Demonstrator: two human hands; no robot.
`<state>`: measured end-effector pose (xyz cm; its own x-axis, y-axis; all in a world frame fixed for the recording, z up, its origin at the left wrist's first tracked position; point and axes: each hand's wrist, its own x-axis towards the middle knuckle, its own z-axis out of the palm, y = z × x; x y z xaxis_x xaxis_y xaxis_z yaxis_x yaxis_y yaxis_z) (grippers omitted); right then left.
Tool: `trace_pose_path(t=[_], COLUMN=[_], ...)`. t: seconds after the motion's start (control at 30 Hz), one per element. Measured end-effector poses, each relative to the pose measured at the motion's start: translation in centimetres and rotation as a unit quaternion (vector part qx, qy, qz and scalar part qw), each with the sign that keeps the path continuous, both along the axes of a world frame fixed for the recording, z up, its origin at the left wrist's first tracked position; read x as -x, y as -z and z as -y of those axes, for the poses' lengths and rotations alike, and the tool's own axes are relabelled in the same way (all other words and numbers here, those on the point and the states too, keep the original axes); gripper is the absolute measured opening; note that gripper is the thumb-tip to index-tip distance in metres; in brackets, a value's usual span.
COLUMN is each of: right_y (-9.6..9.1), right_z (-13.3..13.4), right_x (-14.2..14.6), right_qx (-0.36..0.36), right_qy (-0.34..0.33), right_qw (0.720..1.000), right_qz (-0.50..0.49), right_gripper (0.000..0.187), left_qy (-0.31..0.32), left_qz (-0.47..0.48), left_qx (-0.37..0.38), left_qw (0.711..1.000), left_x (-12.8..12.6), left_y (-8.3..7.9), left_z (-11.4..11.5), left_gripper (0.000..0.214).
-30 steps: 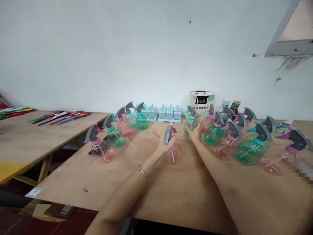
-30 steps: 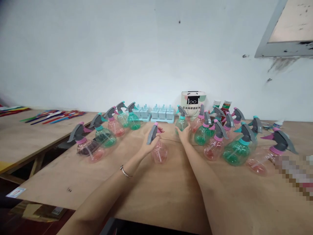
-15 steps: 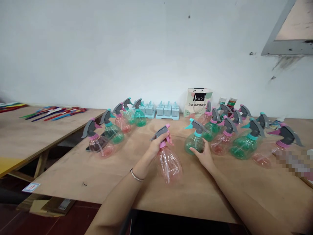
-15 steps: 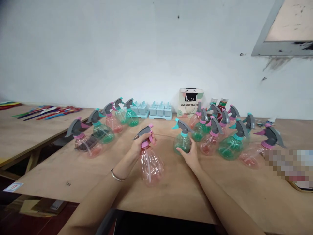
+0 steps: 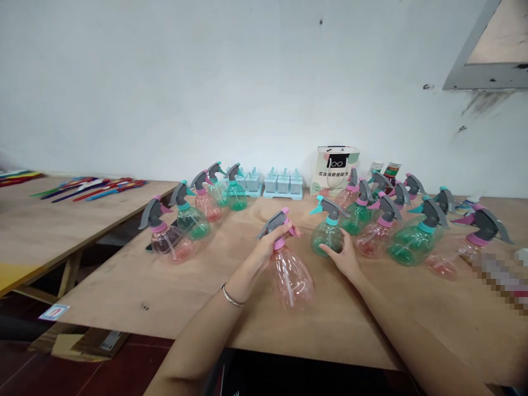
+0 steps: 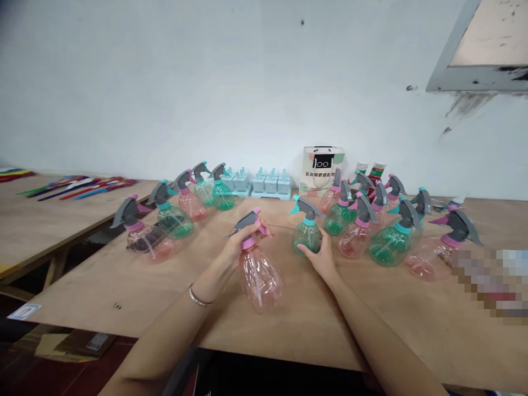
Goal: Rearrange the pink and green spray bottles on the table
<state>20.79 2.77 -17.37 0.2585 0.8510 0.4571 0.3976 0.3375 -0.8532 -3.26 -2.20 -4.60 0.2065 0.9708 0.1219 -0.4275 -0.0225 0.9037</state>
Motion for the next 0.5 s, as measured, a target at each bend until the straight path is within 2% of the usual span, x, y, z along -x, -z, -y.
trace_pose_path(t=[0.1,0.3,0.37,0.5], right_y=[-0.05,-0.11,-0.05,0.27], right_z=[0.00,0.10,0.11,-0.08], right_x=[0.03,-0.03,-0.07,-0.12], right_qx=[-0.005,0.002,0.005,-0.002], right_qy=[-0.003,-0.007,-0.004,-0.003], right_qw=[1.000,1.000,1.000,1.000], right_qz=[0.001,0.002,0.005,0.011], right_gripper=[0.089,0.090,0.091,0.091], left_qy=[0.013,-0.106,-0.101,-0.040], left_qz=[-0.003,0.012,0.017,0.006], left_qx=[-0.029,-0.023,-0.037,-0.032], left_qw=[0.999,0.994,0.994,0.999], left_x=[0.12,0.21,0.23,0.24], left_y=[0.13,0.37,0.20,-0.04], left_z=[-0.07,-0.07,-0.08,-0.17], left_gripper=[0.035,0.035,0.034,0.037])
